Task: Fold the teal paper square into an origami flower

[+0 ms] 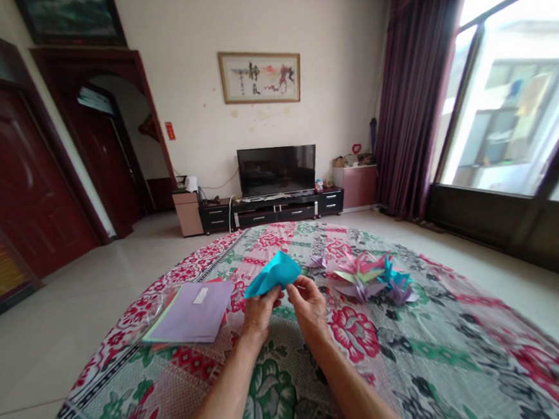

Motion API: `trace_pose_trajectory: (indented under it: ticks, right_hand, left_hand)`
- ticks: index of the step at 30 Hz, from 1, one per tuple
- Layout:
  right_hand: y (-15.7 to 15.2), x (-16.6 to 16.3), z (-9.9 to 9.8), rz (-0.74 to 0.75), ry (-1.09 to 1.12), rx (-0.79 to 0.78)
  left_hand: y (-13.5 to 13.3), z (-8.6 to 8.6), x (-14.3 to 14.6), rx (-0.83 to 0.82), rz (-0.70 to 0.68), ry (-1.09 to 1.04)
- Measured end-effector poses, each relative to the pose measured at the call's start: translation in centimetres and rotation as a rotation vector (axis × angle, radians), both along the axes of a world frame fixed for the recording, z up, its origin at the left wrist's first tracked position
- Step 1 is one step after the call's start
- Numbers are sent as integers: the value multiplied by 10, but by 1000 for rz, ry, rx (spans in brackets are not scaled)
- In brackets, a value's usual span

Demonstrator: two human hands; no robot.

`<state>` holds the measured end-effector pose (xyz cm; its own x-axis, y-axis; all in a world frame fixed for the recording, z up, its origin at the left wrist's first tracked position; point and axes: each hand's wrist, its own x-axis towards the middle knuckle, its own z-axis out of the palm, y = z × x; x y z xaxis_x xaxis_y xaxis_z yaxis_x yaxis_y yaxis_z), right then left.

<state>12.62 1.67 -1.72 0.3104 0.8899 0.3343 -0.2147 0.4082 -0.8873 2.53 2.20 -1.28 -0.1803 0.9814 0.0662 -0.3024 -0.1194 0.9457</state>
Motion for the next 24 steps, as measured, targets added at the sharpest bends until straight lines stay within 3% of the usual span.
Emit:
trace_pose_trajectory:
  ticks: [6, 13, 18, 24]
  right_hand:
    - [-2, 0, 3, -15, -41, 23]
    - [-12, 6, 13, 92, -70, -2]
    - [-18, 9, 22, 227, -81, -7]
    - [-14, 12, 15, 373, -3, -16]
  left_hand:
    - [-5, 7, 0, -24, 5, 4]
    - [-12, 18, -6, -11, -91, 113]
    - [-12, 16, -12, 35, -136, 148]
    - [-6, 6, -19, 90, -236, 194]
